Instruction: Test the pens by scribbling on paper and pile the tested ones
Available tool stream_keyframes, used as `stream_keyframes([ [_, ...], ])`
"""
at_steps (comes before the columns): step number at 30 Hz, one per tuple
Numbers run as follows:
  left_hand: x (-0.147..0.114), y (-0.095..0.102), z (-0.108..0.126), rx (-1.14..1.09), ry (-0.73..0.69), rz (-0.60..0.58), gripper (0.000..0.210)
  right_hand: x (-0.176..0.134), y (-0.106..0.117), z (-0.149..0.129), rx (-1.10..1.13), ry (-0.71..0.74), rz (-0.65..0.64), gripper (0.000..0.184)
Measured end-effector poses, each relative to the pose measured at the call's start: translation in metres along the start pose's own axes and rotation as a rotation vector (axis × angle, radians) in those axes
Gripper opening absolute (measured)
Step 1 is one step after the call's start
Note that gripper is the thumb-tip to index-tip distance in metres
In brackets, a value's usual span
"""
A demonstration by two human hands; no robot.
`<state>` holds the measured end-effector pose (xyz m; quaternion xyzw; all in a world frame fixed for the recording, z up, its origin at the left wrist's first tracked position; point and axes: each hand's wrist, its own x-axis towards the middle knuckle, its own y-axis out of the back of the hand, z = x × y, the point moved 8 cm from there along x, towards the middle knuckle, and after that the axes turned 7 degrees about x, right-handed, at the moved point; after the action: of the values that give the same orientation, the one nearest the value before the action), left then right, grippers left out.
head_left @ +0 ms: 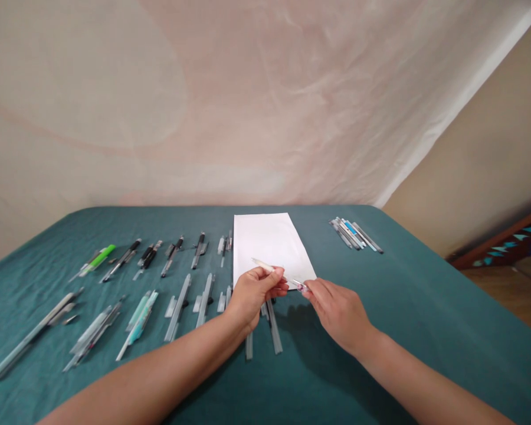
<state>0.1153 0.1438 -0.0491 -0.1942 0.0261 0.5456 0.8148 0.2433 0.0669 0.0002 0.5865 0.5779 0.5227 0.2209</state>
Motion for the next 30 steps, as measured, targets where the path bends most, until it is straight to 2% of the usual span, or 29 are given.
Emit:
stream_keyframes([
  [4,-0.004,-0.002,-0.002,0.001,0.03,0.006,0.027,0.0,0.002,-0.01,-0.14,0.044,0.045,0.025],
  [8,-0.005,-0.003,-0.003,-0.006,0.014,-0.017,0.027,-0.001,-0.002,-0.009,0.018,-0.04,0.021,0.028],
  [11,-0.005,-0.004,-0.001,-0.017,-0.042,-0.04,0.028,-0.003,-0.011,0.004,0.397,-0.208,-0.028,0.032],
  [15,-0.005,-0.006,0.002,-0.017,-0.101,-0.074,0.029,-0.008,-0.039,0.011,1.158,-0.491,-0.229,0.036],
  [17,-0.005,-0.008,0.003,-0.015,-0.105,-0.092,0.03,-0.009,-0.044,0.011,1.323,-0.551,-0.288,0.036],
  [19,-0.004,-0.008,0.003,-0.033,-0.088,-0.088,0.03,-0.007,-0.04,0.017,1.232,-0.53,-0.26,0.037],
  [22,-0.002,-0.004,0.001,-0.084,-0.04,-0.042,0.029,-0.004,-0.018,0.03,0.745,-0.396,-0.065,0.03],
  [25,-0.001,-0.001,-0.001,-0.1,0.002,-0.01,0.029,-0.002,0.001,0.023,0.277,-0.181,0.062,0.025],
  [28,-0.002,-0.001,0.0,-0.072,0.005,-0.007,0.031,-0.001,0.008,0.008,0.043,-0.017,0.098,0.022],
  [30,-0.003,-0.002,0.002,-0.052,-0.013,-0.009,0.032,-0.001,0.009,0.002,-0.018,0.012,0.099,0.023],
])
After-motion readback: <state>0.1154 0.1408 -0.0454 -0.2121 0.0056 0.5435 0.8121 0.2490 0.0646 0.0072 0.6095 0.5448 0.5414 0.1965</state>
